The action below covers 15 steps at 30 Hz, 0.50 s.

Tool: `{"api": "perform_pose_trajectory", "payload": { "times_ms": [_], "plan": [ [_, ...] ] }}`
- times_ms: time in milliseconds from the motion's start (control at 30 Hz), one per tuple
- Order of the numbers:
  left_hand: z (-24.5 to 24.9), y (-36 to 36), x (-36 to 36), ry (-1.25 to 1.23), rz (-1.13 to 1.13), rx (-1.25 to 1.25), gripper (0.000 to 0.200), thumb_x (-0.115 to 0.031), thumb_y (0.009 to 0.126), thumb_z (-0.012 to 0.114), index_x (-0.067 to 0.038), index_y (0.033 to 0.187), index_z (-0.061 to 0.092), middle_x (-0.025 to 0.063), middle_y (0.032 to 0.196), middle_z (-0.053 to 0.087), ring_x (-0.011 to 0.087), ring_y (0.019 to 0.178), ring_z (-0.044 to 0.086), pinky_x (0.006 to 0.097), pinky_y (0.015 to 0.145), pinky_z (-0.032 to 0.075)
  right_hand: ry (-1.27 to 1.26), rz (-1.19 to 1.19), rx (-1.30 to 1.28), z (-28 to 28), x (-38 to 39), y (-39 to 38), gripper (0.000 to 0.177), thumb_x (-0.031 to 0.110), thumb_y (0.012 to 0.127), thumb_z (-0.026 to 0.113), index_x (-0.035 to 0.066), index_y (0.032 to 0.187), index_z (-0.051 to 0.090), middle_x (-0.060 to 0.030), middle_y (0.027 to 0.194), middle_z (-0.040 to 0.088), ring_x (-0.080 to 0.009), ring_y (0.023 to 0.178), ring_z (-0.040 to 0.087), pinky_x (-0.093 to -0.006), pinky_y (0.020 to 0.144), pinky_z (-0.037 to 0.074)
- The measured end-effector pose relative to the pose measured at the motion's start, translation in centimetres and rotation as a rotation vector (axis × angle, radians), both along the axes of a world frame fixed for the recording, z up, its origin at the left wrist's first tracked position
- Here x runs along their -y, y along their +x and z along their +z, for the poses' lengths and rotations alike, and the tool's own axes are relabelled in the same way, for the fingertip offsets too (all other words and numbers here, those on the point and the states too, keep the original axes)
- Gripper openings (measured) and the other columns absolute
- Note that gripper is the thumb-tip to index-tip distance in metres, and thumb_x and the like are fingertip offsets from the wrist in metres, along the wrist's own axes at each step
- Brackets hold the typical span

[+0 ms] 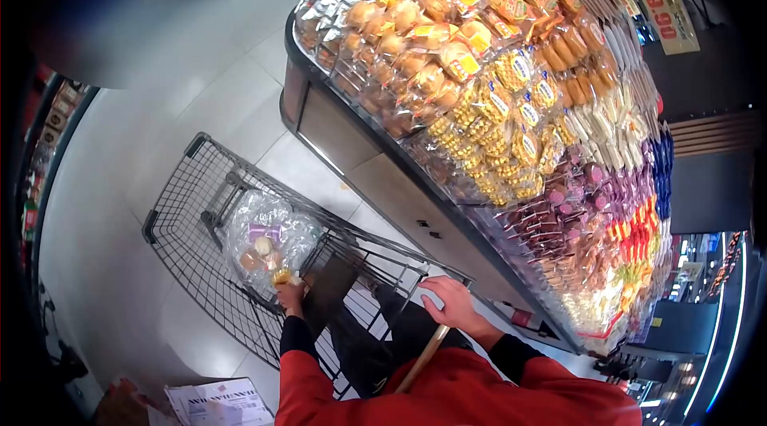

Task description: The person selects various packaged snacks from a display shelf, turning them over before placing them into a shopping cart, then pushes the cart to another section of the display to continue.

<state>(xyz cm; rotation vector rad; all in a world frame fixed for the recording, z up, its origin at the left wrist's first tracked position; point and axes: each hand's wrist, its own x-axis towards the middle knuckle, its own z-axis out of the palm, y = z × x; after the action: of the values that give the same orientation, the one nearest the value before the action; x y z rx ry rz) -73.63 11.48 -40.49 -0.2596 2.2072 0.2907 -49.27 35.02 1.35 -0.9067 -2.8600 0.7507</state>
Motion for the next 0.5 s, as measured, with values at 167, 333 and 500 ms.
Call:
{"api": "perform_pose_trajectory", "payload": {
  "times_ms": [167,333,500],
  "plan": [
    [0.6,-2.3,1.3,0.138,-0.073,0.062,0.105,-0.044,0.061,0.091,0.004,0.139,0.039,0.026,0.136,0.058,0.0381,0.127,0.059,0.0436,0.108,0.048,0.043,-0.034,-0.089,-0.8,0.4,0.6,0.031,0.017,0.085,0.071,0.009,0.115,0.068,-0.0087,0.11,0.069,-0.0301,0.098,0.069,-0.0393,0.082,0.057],
    [5.0,-4.1,2.7,0.128,-0.185,-0.036,0.107,-0.046,0.06,0.09,0.009,0.138,0.041,0.027,0.133,0.058,0.0414,0.126,0.058,0.0439,0.11,0.045,-0.036,-0.019,-0.243,-0.3,0.3,-1.0,0.022,0.012,0.085,0.067,0.008,0.106,0.067,-0.0073,0.096,0.067,-0.0301,0.086,0.068,-0.0398,0.074,0.057],
    [16.1,-3.7,1.4,0.159,-0.093,-0.318,0.101,-0.036,0.062,0.089,0.009,0.14,0.043,0.0267,0.135,0.055,0.0406,0.124,0.057,0.0447,0.108,0.045,-0.018,0.026,-0.287,-0.9,0.5,-1.1,0.027,0.02,0.089,0.064,0.01,0.114,0.066,-0.0068,0.096,0.066,-0.0294,0.085,0.068,-0.0407,0.069,0.056]
  ]
}}
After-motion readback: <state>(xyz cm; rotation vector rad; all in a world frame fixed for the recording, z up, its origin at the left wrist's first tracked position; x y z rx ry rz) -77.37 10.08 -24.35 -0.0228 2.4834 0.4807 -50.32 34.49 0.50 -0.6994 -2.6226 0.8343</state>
